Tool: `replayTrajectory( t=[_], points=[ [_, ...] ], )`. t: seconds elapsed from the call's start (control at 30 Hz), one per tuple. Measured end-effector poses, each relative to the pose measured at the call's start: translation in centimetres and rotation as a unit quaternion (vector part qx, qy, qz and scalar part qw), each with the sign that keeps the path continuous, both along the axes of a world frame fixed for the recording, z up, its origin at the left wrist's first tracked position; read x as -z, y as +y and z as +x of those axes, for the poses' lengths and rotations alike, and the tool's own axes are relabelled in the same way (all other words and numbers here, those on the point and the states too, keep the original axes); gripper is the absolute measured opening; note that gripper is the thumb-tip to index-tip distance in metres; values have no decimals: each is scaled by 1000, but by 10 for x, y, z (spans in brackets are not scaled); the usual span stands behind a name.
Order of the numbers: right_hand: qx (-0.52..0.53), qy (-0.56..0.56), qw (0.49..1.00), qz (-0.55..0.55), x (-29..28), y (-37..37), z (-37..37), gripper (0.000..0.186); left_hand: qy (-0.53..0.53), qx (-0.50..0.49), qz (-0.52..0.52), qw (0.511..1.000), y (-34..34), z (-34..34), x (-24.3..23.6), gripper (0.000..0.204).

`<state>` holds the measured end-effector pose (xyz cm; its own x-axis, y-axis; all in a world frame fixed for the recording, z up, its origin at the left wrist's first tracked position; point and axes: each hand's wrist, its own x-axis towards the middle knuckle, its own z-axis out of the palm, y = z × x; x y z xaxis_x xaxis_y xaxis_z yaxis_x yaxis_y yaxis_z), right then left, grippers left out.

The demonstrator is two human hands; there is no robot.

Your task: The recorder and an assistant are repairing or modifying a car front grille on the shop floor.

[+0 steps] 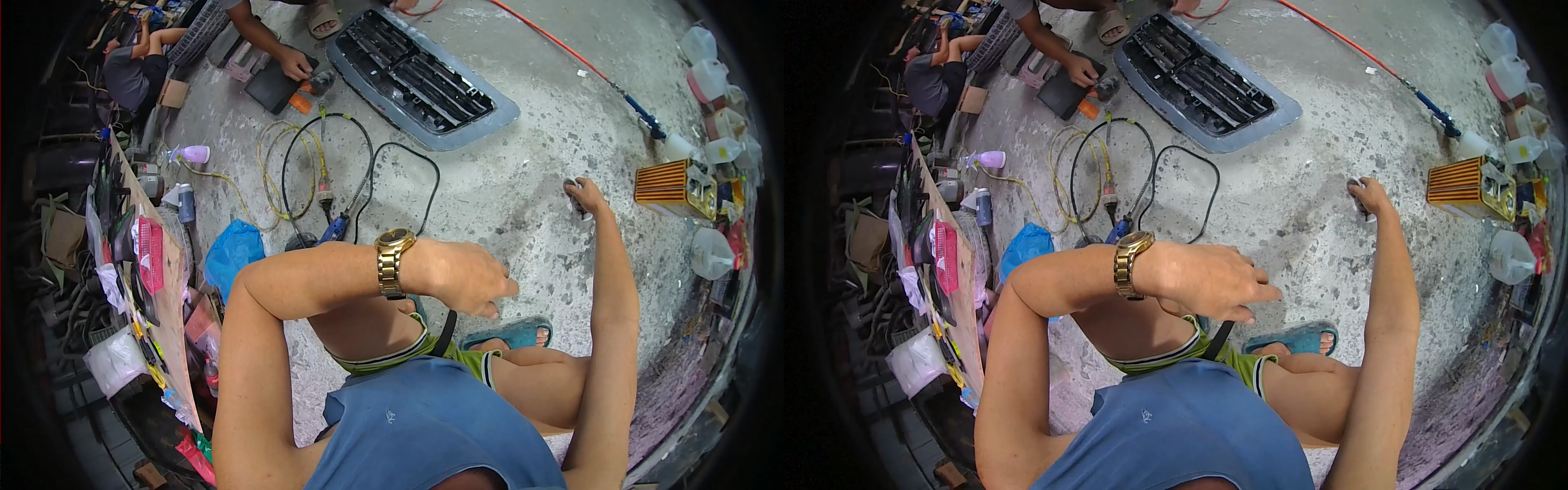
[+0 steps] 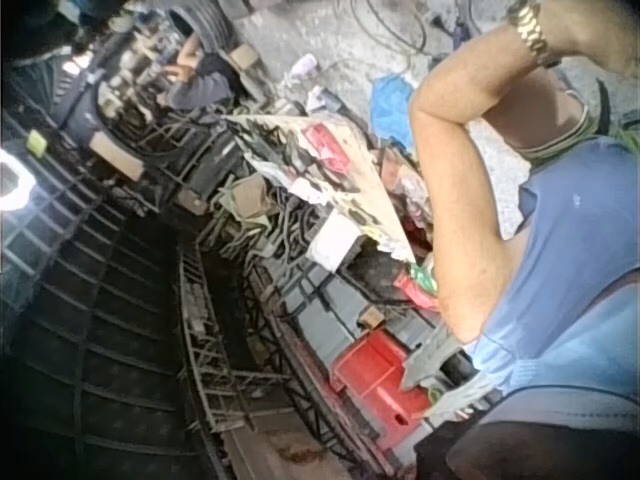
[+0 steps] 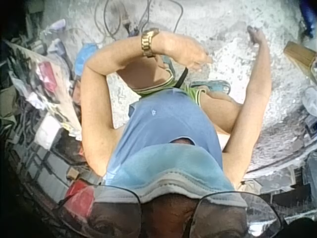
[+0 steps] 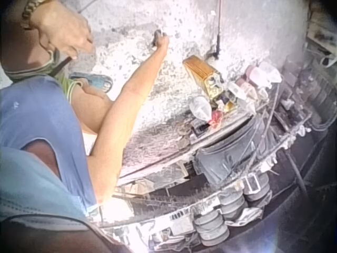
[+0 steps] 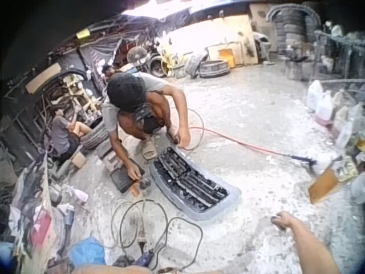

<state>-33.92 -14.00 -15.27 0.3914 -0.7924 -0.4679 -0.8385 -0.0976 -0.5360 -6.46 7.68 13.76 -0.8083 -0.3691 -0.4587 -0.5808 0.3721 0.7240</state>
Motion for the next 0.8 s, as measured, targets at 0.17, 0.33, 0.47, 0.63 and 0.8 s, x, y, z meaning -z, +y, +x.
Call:
replayTrajectory(
  t=[0.17, 0.33, 0.47, 0.63, 0.8],
  points=[
    [15, -4, 999, 35, -9, 1, 9, 42, 2, -2, -4, 1000, 1, 1, 1, 44],
    [4, 10, 999, 35, -11, -1, 9, 46, -3, 7, -7, 1000, 0, -1, 0, 45],
    [-12, 23, 999, 39, -13, -2, 12, 55, -1, 6, -5, 1000, 0, 0, 1, 45],
    [-17, 27, 999, 44, -14, -3, 12, 56, 2, 3, -3, 1000, 0, 0, 1, 46],
    [-14, 25, 999, 31, -9, -2, 11, 52, 2, 2, 1, 1000, 1, 0, 0, 45]
  ],
)
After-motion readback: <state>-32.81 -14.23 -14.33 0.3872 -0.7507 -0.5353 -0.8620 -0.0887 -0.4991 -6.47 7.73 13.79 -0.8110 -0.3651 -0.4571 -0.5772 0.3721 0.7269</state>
